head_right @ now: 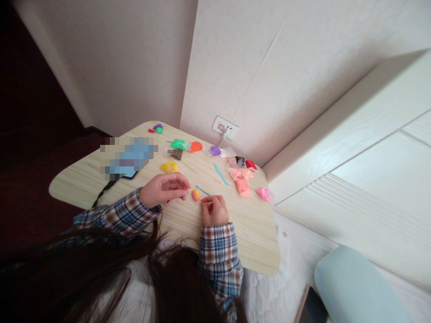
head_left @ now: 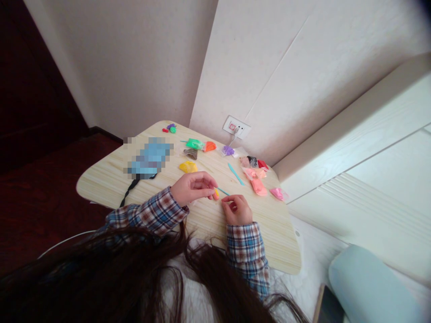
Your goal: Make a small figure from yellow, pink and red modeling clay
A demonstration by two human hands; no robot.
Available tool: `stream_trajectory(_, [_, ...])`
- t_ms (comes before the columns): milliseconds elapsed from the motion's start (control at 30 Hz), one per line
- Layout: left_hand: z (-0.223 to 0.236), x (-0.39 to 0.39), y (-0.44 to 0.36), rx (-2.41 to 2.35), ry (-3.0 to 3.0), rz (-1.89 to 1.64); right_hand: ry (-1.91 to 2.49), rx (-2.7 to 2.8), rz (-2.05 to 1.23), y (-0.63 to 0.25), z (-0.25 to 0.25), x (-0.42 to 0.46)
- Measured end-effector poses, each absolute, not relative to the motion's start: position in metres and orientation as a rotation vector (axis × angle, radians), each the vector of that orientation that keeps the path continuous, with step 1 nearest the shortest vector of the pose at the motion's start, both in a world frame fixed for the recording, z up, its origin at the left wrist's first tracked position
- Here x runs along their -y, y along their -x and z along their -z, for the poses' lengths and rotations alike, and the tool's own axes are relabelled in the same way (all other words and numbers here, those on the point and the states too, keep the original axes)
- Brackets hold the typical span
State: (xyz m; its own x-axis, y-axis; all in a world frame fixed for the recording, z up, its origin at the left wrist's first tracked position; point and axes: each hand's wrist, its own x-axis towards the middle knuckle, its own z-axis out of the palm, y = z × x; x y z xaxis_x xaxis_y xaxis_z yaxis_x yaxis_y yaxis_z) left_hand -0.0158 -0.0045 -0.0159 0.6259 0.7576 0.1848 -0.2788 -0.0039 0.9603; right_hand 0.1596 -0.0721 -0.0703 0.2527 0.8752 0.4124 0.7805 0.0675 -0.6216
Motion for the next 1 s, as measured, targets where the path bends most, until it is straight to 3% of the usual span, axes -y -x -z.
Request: stream_trajectory(1000, [0.0191,0.0038,0.0158,-0.447,-1.358,-0.858,1.735,1.482,-0.310,-0.1609,0.0733,0.0717])
